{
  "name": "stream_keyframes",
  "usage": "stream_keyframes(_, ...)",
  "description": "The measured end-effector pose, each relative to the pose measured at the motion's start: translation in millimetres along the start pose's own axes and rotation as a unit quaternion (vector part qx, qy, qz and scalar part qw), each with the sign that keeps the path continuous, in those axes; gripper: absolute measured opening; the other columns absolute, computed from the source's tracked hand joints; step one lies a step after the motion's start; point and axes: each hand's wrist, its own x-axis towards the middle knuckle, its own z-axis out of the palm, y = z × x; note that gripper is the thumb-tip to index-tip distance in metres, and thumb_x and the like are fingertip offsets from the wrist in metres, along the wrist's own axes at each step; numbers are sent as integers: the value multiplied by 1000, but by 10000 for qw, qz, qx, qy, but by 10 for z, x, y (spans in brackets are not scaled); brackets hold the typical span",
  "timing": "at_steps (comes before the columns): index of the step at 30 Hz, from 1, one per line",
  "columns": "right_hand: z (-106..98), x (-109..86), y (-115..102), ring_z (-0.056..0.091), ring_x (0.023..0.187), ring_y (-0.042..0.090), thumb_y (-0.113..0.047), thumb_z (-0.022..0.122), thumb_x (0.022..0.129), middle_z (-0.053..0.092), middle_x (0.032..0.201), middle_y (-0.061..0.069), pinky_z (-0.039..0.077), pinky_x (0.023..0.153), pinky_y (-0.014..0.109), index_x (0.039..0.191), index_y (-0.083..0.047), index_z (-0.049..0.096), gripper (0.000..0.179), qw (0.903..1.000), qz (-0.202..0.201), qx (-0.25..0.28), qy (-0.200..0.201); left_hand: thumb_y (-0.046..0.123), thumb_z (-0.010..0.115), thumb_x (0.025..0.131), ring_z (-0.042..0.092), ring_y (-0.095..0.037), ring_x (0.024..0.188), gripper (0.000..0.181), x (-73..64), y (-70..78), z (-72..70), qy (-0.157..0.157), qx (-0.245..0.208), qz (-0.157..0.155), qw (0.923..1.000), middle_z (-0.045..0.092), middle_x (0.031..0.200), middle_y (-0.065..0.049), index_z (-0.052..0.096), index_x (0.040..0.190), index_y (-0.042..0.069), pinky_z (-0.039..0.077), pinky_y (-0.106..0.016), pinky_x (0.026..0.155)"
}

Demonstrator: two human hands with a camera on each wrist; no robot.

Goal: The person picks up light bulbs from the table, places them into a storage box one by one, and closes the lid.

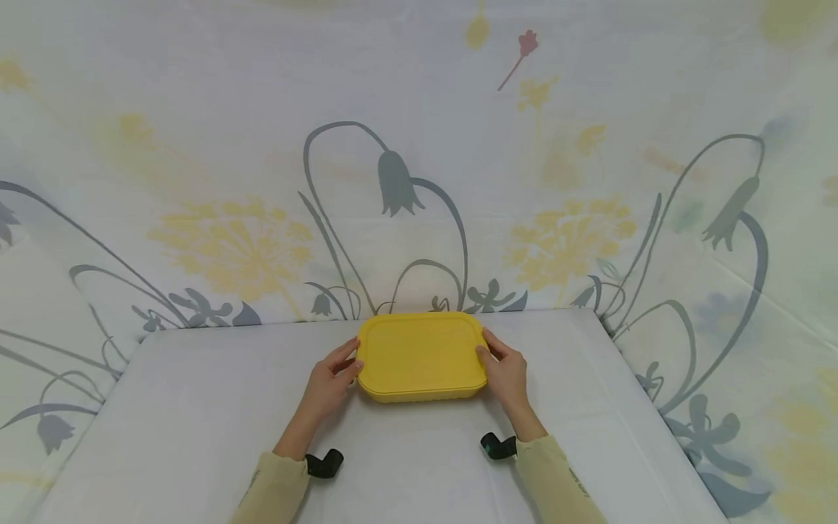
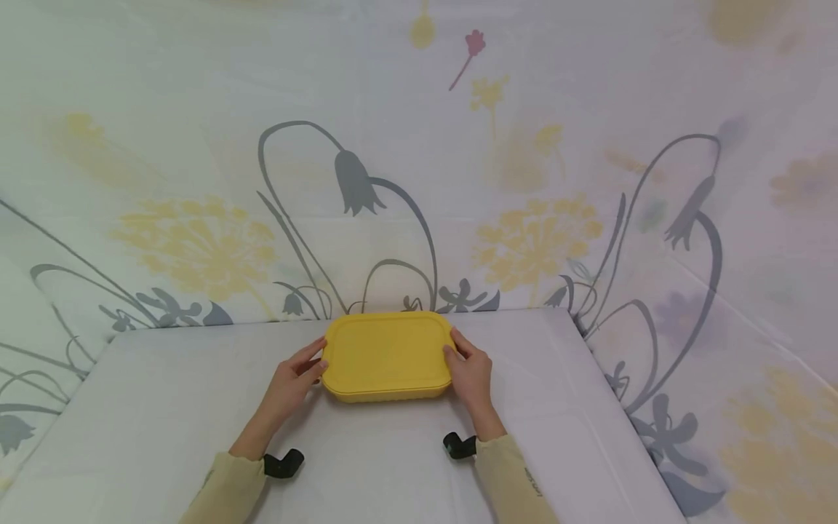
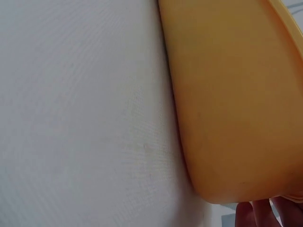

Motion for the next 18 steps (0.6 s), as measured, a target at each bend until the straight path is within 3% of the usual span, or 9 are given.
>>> stream_keyframes(6, 40, 15, 13, 54, 129, 22, -11, 65, 97, 60, 137, 7, 43, 103, 28, 137, -5, 59, 41, 9998, 65, 187, -19, 11, 64, 97, 59, -33, 121, 48, -32, 6, -14, 112, -120, -63, 9998, 49, 148, -12, 54, 143, 9, 53, -19, 78)
stream_keyframes(12, 24, 37, -5, 54, 128, 21, -12, 66, 96, 61, 136, 7, 44, 103, 28, 136, -6, 59, 41, 9999, 27, 65, -96, 11, 65, 97, 58, -32, 122, 47, -56, 31, -3, 164, -164, -168, 9996, 49, 148, -14, 54, 143, 8, 52, -18, 78)
stream_keyframes(18, -7, 49, -7, 54, 128, 22, -12, 66, 96, 61, 136, 7, 44, 102, 28, 136, -6, 60, 41, 9998, 20, 117, -177, 10, 64, 97, 59, -33, 120, 46, -56, 31, -12, 141, -223, -70, 9996, 50, 147, -15, 55, 142, 7, 52, -18, 78)
